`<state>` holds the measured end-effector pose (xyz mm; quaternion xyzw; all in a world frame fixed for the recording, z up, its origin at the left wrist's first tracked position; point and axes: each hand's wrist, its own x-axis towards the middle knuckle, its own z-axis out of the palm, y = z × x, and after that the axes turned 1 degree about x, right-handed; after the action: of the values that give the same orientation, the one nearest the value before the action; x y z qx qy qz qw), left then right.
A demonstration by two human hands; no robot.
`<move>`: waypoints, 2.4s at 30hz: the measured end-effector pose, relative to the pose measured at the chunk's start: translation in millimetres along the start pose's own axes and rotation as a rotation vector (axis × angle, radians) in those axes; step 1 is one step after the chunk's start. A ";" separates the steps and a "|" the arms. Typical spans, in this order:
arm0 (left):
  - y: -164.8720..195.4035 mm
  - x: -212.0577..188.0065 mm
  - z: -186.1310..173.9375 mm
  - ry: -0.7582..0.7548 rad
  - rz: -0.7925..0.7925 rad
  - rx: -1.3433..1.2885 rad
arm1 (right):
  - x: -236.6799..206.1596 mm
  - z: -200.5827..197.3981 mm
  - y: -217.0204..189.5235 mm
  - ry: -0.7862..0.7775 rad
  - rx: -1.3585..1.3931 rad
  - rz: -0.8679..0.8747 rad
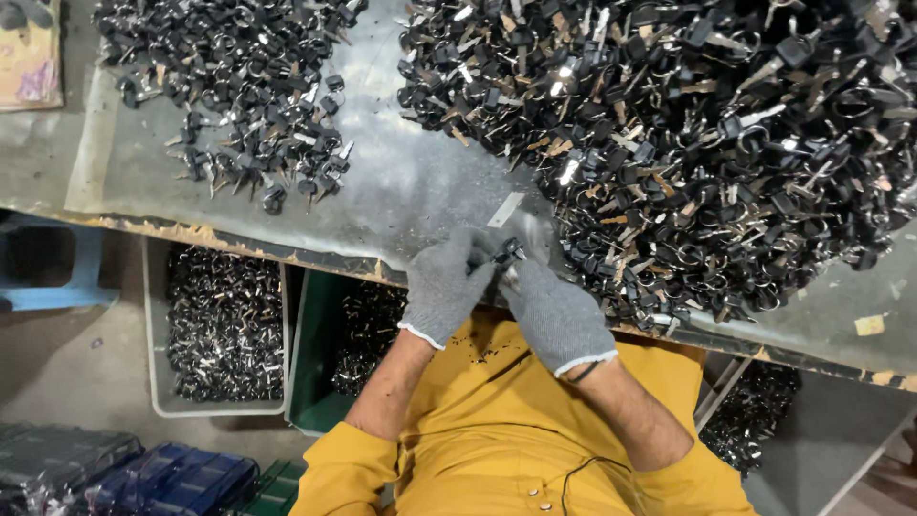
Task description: The person, wearing gloves, picks small black metal parts one at a time from a large pile on a work table, briefly handles each part, and drops it into a bin below the table. The person repeats this sorting cycle continuously across the episode.
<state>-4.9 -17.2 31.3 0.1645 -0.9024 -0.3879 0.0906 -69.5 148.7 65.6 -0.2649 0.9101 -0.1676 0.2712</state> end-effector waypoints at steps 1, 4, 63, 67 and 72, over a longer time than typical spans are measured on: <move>1.4 0.1 0.6 0.010 0.027 0.031 | 4.9 1.7 0.7 -0.012 0.008 0.000; 5.7 0.7 -2.3 0.039 0.132 0.086 | 16.2 3.6 6.8 -0.001 0.048 -0.042; 10.6 -16.8 6.9 0.144 0.243 0.223 | 2.5 -4.4 -0.1 -0.152 -0.055 0.098; 3.0 -15.0 8.5 0.122 0.191 0.155 | 1.0 4.9 11.1 0.017 -0.067 -0.086; -0.9 -21.6 19.7 0.141 0.332 0.261 | 3.8 15.2 0.9 0.037 -0.189 -0.017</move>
<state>9.6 3.4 16.4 0.0504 -0.9511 -0.2351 0.1939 -63.8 144.9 51.5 -0.2940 0.9243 -0.0884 0.2268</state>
